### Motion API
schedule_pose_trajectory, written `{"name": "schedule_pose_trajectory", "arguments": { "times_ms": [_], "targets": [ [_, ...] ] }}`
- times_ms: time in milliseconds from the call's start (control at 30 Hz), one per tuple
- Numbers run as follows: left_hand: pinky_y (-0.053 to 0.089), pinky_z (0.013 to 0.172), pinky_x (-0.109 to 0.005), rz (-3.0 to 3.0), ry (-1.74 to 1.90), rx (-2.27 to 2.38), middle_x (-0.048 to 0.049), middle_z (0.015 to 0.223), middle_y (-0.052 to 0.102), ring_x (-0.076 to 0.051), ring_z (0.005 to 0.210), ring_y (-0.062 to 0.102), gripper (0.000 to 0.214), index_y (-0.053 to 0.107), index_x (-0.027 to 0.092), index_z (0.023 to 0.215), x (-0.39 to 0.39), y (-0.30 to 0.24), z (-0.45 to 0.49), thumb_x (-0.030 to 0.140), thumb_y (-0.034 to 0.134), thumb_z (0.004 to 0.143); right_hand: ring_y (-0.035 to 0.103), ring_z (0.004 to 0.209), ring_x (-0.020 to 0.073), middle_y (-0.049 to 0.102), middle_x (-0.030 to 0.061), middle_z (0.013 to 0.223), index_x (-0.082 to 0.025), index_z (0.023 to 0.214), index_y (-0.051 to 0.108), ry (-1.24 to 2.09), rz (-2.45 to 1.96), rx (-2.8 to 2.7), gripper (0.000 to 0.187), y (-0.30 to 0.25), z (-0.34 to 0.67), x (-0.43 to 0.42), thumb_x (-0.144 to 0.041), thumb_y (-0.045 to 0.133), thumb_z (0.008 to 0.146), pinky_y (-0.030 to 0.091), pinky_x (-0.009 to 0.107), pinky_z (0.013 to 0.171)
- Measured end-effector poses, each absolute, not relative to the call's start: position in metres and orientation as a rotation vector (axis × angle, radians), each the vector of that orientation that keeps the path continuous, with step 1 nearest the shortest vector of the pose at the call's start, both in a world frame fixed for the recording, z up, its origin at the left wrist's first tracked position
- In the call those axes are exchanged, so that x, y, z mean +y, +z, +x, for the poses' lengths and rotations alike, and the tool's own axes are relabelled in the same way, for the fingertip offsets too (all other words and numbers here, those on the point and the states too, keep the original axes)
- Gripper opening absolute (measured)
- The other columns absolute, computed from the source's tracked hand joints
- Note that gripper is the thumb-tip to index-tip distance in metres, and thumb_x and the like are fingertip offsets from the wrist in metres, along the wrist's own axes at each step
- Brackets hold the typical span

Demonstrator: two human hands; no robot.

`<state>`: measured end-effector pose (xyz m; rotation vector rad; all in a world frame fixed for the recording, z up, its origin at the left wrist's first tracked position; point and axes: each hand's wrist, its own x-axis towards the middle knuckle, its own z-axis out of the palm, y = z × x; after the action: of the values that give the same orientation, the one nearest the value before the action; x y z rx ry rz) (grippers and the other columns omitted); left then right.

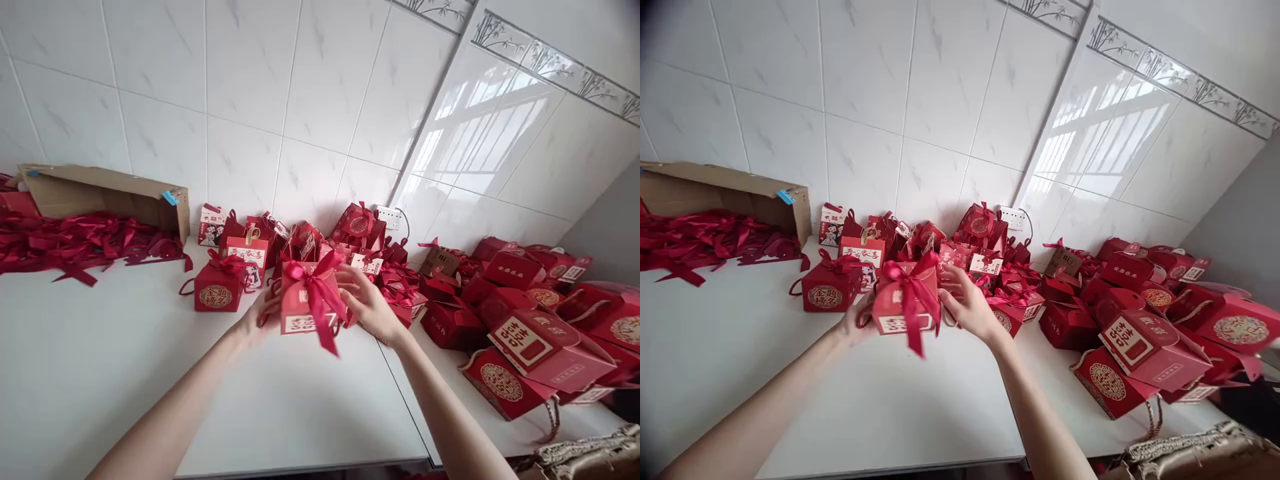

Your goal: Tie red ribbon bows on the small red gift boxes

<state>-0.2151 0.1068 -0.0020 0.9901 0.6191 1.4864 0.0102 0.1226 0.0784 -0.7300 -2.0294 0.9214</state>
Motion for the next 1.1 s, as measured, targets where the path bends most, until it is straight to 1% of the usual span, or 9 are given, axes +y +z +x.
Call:
{"name": "schedule_pose_trajectory", "arguments": {
  "times_ms": [67, 200, 400, 500, 633, 800, 967, 1033, 1100],
  "targets": [
    [0.055, 0.076, -0.032, 1.108, 1.474, 0.720, -0.0045, 0.102, 0.068, -0.024, 0.097, 0.064, 0.050, 0.062, 0.023, 0.105, 0.112, -0.005, -0.213, 0.029, 0.078, 0.058, 0.062, 0.099, 0.0200, 0.061, 0.0093, 0.117, -0.021, 0.119, 0.052, 0.945, -0.783, -1.972, 0.034, 0.056, 0.004, 0.137, -0.032, 0.042, 0.088, 0.049, 0.038, 0.089],
    [0.053, 0.084, -0.038, 1.345, 1.448, 1.036, -0.0095, 0.118, 0.062, -0.029, 0.109, 0.059, 0.060, 0.057, 0.022, 0.111, 0.127, -0.024, -0.210, 0.022, 0.074, 0.053, 0.060, 0.097, 0.0215, 0.064, 0.0099, 0.106, -0.016, 0.107, 0.058, 0.881, -0.936, -1.818, 0.034, 0.010, -0.006, 0.156, -0.032, 0.036, 0.087, 0.045, 0.039, 0.091],
    [0.043, 0.101, -0.041, 1.412, 1.459, 1.079, -0.0076, 0.133, 0.053, -0.027, 0.128, 0.045, 0.061, 0.048, 0.025, 0.130, 0.126, -0.031, -0.208, 0.033, 0.060, 0.071, 0.060, 0.083, 0.0194, 0.064, 0.0056, 0.087, -0.017, 0.108, 0.055, 0.961, -1.008, -1.807, 0.034, -0.020, -0.005, 0.148, -0.036, 0.034, 0.089, 0.048, 0.034, 0.076],
    [0.034, 0.110, -0.040, 1.448, 1.478, 1.014, -0.0059, 0.138, 0.049, -0.027, 0.135, 0.035, 0.057, 0.050, 0.024, 0.130, 0.117, -0.022, -0.205, 0.051, 0.049, 0.080, 0.060, 0.084, 0.0184, 0.064, 0.0050, 0.088, -0.018, 0.111, 0.051, 0.967, -1.008, -1.843, 0.031, -0.018, -0.003, 0.145, -0.033, 0.035, 0.089, 0.049, 0.033, 0.074],
    [0.035, 0.109, -0.039, 1.551, 1.373, 1.186, -0.0065, 0.143, 0.044, -0.027, 0.134, 0.037, 0.074, 0.036, 0.023, 0.138, 0.113, -0.014, -0.198, 0.053, 0.061, 0.075, 0.060, 0.097, 0.0193, 0.063, 0.0083, 0.102, -0.019, 0.110, 0.048, 0.919, -0.936, -1.819, 0.028, -0.016, 0.001, 0.145, -0.023, 0.037, 0.085, 0.050, 0.036, 0.080],
    [0.042, 0.102, -0.037, 1.641, 1.354, 1.316, -0.0080, 0.134, 0.051, -0.026, 0.123, 0.049, 0.067, 0.037, 0.023, 0.135, 0.113, -0.014, -0.194, 0.049, 0.059, 0.077, 0.051, 0.116, 0.0233, 0.051, 0.0129, 0.124, -0.020, 0.118, 0.045, 0.605, -0.570, -1.882, 0.040, -0.012, 0.008, 0.139, -0.025, 0.052, 0.080, 0.047, 0.041, 0.093],
    [0.045, 0.097, -0.042, 1.996, 1.573, 1.544, -0.0125, 0.134, 0.044, -0.028, 0.125, 0.043, 0.067, 0.039, 0.022, 0.132, 0.109, -0.015, -0.191, 0.038, 0.067, 0.073, 0.058, 0.103, 0.0213, 0.060, 0.0097, 0.107, -0.021, 0.094, 0.056, 0.488, -0.659, -1.865, 0.012, -0.009, 0.003, 0.135, -0.030, 0.050, 0.089, 0.051, 0.035, 0.082],
    [0.047, 0.094, -0.041, 2.174, 1.703, 1.552, -0.0109, 0.124, 0.048, -0.027, 0.119, 0.047, 0.054, 0.049, 0.022, 0.120, 0.106, -0.013, -0.190, 0.033, 0.069, 0.072, 0.060, 0.093, 0.0200, 0.059, 0.0093, 0.104, -0.020, 0.088, 0.057, 0.556, -0.736, -1.813, 0.015, -0.009, 0.001, 0.136, -0.033, 0.049, 0.089, 0.052, 0.031, 0.072],
    [0.048, 0.091, -0.039, 2.256, 1.737, 1.509, -0.0073, 0.111, 0.052, -0.023, 0.110, 0.052, 0.026, 0.059, 0.022, 0.099, 0.105, -0.010, -0.189, 0.030, 0.066, 0.076, 0.059, 0.087, 0.0191, 0.056, 0.0090, 0.100, -0.019, 0.081, 0.057, 0.622, -0.778, -1.758, 0.019, -0.009, 0.000, 0.136, -0.035, 0.050, 0.087, 0.051, 0.029, 0.066]
  ]
}}
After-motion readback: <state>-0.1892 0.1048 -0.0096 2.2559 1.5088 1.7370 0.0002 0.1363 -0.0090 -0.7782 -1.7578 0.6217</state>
